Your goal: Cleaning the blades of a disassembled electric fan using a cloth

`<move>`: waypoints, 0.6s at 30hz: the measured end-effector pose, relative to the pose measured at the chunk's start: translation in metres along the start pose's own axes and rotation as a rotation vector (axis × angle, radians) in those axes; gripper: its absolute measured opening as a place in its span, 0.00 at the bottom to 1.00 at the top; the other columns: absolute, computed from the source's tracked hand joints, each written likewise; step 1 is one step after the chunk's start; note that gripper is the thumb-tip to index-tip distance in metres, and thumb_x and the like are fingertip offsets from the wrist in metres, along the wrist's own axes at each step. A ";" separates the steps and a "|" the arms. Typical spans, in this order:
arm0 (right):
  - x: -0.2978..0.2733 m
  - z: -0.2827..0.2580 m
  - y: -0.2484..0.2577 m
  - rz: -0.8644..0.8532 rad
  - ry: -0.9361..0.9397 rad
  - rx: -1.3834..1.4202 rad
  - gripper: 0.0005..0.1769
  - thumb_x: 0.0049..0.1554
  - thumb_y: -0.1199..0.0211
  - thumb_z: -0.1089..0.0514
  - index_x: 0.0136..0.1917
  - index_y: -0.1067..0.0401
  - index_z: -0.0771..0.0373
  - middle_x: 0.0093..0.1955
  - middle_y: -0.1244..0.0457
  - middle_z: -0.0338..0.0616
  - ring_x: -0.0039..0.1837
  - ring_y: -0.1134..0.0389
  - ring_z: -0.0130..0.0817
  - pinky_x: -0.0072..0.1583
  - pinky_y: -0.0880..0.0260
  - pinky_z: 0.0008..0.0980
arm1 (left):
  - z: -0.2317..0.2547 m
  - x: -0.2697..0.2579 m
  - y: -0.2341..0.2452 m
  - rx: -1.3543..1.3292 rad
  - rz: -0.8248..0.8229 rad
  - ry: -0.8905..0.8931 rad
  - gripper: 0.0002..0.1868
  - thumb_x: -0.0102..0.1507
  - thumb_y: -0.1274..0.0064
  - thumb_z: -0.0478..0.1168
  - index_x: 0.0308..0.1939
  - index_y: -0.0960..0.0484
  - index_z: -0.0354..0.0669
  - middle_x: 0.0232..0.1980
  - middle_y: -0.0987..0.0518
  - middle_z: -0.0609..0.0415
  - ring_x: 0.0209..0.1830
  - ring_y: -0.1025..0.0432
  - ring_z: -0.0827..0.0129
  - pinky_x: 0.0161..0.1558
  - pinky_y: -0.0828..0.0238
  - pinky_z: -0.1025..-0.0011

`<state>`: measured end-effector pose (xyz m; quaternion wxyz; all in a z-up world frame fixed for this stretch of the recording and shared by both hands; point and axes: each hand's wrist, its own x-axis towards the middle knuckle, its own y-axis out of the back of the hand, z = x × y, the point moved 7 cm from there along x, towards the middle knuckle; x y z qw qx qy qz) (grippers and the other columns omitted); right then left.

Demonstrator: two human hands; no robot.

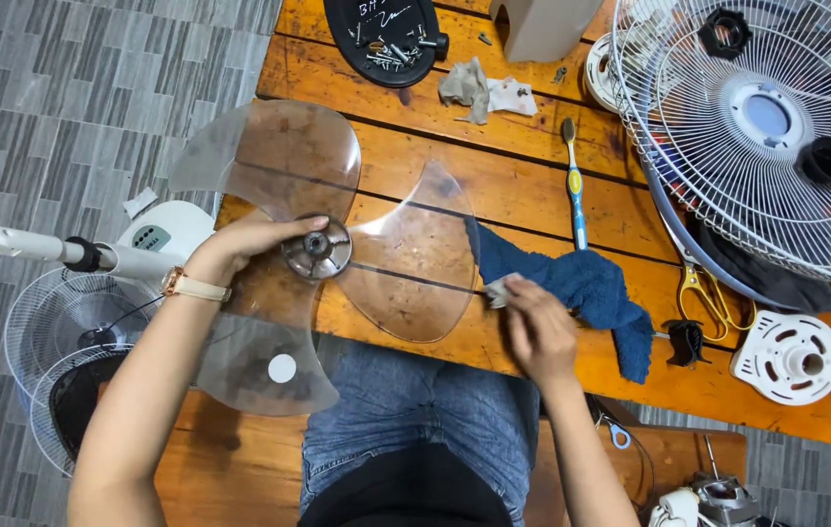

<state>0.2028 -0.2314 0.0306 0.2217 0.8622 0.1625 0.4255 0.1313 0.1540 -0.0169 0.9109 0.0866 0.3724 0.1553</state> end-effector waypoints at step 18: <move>0.011 -0.010 -0.102 -0.314 0.065 -0.302 0.34 0.65 0.43 0.43 0.73 0.35 0.71 0.74 0.41 0.65 0.77 0.43 0.54 0.78 0.53 0.54 | -0.021 0.029 0.004 -0.029 0.000 0.041 0.55 0.52 0.30 0.60 0.67 0.35 0.20 0.58 0.25 0.22 0.44 0.21 0.39 0.36 0.22 0.47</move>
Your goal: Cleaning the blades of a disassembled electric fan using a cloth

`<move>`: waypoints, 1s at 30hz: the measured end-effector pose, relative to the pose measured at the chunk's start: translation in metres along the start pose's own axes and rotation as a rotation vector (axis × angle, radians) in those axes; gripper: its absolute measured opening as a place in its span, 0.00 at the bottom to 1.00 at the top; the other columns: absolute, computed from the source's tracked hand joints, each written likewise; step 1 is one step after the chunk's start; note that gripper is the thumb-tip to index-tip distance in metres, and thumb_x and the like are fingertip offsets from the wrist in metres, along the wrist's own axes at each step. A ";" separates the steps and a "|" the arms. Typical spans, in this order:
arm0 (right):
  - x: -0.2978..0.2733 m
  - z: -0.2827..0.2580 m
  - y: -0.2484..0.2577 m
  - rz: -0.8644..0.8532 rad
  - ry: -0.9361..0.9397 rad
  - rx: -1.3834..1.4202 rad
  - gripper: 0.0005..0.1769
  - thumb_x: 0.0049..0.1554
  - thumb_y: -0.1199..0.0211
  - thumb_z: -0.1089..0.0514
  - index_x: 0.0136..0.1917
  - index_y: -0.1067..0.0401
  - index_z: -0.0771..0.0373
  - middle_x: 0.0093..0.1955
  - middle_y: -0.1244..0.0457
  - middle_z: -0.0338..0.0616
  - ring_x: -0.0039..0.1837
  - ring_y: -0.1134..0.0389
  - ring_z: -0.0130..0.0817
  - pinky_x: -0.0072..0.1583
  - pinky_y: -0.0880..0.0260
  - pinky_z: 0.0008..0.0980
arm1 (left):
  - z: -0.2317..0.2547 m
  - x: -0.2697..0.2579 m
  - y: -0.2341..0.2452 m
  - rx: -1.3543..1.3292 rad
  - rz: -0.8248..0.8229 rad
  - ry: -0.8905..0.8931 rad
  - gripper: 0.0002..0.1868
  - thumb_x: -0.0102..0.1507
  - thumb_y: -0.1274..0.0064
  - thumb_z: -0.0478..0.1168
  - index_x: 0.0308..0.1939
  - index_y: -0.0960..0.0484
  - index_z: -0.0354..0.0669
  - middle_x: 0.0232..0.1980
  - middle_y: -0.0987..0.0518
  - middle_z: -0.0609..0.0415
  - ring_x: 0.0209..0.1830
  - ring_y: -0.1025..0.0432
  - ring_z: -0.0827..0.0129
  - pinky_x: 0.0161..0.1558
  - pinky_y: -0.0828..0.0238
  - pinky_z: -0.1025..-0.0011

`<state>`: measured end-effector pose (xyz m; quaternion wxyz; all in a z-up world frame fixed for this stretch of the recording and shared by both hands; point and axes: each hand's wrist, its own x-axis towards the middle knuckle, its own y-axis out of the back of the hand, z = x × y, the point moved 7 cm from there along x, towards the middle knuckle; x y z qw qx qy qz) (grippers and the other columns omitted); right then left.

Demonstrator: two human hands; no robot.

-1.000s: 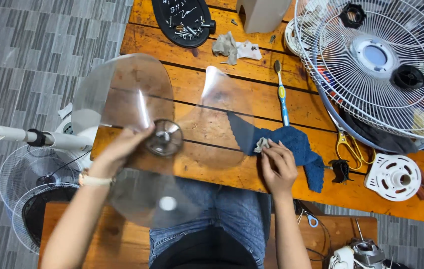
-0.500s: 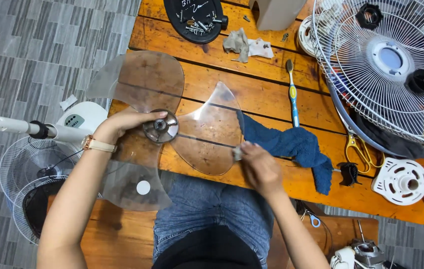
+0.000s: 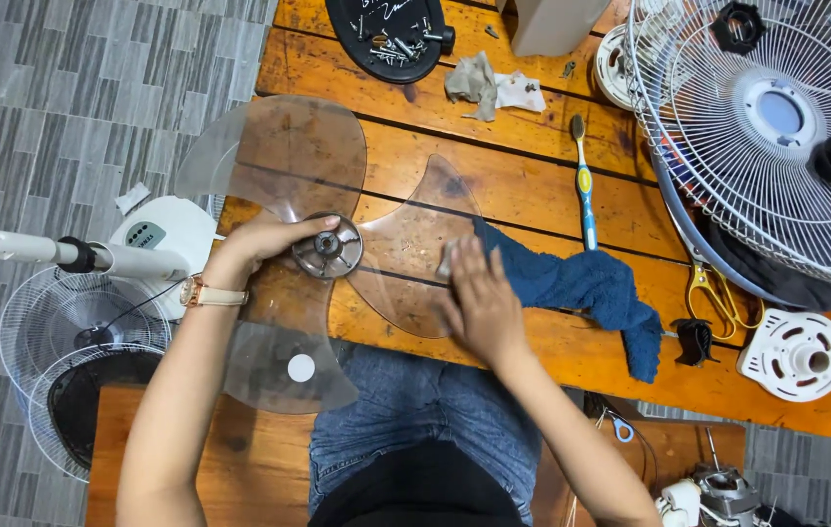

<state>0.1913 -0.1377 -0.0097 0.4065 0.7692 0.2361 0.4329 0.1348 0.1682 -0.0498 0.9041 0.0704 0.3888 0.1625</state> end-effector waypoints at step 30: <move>-0.106 -0.029 0.002 -0.320 0.026 -0.259 0.48 0.58 0.55 0.22 0.83 0.48 0.48 0.82 0.49 0.37 0.84 0.57 0.37 0.74 0.88 0.72 | -0.013 0.016 0.002 0.027 0.026 -0.045 0.54 0.51 0.27 0.58 0.68 0.33 0.24 0.59 0.25 0.26 0.47 0.22 0.42 0.30 0.19 0.51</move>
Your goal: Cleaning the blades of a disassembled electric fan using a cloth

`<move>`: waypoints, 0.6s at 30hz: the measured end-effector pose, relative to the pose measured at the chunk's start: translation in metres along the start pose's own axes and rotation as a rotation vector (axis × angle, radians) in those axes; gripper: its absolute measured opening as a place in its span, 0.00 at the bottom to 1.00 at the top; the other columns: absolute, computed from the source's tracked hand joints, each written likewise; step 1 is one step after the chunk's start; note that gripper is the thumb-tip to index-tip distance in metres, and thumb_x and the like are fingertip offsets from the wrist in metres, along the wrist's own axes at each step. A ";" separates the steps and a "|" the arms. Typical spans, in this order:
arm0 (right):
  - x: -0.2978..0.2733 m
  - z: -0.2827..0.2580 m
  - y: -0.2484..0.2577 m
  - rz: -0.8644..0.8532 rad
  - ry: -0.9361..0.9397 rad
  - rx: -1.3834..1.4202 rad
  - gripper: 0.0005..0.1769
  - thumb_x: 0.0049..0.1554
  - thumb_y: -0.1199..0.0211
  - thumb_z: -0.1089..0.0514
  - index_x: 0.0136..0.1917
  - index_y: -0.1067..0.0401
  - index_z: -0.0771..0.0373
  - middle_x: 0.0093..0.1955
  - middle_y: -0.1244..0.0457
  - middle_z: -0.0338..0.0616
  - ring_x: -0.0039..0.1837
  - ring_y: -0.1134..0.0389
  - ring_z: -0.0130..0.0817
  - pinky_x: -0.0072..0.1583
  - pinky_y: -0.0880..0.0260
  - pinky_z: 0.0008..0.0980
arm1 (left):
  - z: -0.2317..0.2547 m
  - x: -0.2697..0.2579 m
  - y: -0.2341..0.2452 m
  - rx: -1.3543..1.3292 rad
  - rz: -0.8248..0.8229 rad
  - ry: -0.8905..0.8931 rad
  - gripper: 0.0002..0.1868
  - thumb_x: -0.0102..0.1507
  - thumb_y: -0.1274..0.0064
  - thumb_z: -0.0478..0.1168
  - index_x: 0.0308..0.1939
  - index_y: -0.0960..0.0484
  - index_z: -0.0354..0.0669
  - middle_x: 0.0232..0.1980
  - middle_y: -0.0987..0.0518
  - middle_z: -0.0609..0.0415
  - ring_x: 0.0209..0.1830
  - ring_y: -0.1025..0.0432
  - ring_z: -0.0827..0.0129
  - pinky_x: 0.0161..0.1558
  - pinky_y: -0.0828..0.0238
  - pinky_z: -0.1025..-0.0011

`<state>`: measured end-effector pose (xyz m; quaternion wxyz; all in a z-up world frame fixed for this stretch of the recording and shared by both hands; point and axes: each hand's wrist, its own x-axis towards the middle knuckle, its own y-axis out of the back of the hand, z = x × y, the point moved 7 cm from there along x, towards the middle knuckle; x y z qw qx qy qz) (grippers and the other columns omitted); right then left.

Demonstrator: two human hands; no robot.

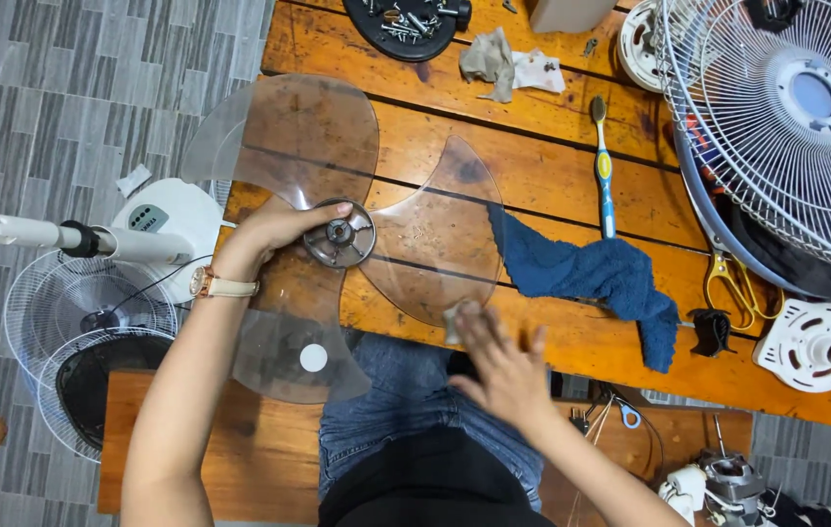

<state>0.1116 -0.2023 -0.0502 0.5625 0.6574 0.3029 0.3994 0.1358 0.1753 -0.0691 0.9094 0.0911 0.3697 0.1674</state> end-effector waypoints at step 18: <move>0.060 0.010 0.023 0.033 -0.083 0.035 0.44 0.63 0.59 0.24 0.83 0.48 0.48 0.86 0.54 0.32 0.87 0.63 0.41 0.73 0.83 0.76 | 0.009 -0.011 -0.005 -0.059 -0.030 -0.022 0.55 0.52 0.28 0.58 0.70 0.37 0.23 0.61 0.26 0.25 0.43 0.20 0.40 0.27 0.19 0.54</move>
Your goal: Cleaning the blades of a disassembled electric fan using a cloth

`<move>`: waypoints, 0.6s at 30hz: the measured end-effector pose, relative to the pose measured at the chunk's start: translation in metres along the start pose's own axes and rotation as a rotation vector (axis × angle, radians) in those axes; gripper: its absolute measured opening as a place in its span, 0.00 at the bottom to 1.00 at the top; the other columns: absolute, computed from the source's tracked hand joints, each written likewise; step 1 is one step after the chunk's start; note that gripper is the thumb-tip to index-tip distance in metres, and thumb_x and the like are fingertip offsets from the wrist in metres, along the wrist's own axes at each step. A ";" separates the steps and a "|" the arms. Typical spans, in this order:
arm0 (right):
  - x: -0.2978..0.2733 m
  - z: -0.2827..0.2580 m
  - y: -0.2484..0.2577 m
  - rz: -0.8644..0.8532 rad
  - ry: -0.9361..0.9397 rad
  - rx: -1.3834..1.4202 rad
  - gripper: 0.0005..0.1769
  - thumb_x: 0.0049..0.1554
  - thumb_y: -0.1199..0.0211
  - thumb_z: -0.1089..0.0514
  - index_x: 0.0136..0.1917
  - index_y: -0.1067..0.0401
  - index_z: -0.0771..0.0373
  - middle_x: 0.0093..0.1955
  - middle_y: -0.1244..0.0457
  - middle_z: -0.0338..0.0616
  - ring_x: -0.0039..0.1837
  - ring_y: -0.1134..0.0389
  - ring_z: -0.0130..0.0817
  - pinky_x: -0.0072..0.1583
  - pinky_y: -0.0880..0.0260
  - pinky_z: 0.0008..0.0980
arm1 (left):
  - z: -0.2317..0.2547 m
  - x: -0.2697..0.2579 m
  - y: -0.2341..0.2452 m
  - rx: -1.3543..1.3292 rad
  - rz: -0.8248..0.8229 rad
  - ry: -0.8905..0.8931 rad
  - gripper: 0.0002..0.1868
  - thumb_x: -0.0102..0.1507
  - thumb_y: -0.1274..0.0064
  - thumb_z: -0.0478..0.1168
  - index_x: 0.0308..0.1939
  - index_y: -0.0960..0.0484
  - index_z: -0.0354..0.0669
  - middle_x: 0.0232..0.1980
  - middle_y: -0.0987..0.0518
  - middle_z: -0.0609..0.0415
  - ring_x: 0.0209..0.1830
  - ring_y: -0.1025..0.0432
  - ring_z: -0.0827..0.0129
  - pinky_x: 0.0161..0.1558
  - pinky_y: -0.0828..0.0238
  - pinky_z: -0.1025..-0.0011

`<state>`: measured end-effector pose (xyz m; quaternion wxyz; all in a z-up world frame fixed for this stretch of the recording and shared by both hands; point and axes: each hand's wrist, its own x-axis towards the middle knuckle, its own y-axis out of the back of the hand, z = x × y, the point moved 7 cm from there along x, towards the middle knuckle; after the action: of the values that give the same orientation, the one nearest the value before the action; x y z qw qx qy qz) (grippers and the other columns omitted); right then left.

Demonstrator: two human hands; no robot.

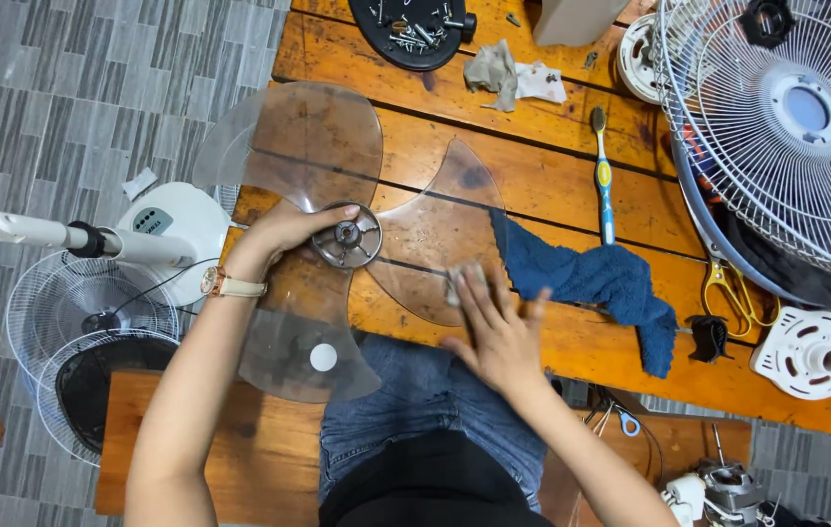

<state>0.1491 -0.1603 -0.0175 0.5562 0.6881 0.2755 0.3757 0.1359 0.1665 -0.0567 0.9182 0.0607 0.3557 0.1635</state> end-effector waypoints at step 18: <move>0.057 -0.035 -0.015 0.019 0.005 0.039 0.47 0.61 0.61 0.20 0.82 0.46 0.49 0.83 0.49 0.34 0.87 0.64 0.40 0.74 0.88 0.72 | 0.005 -0.008 -0.001 0.024 0.016 0.023 0.55 0.51 0.30 0.62 0.69 0.35 0.26 0.62 0.25 0.30 0.49 0.21 0.43 0.29 0.18 0.55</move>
<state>0.1534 -0.0917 -0.0168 0.5387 0.7003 0.2777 0.3772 0.1339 0.1626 -0.0482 0.9119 0.0728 0.3676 0.1673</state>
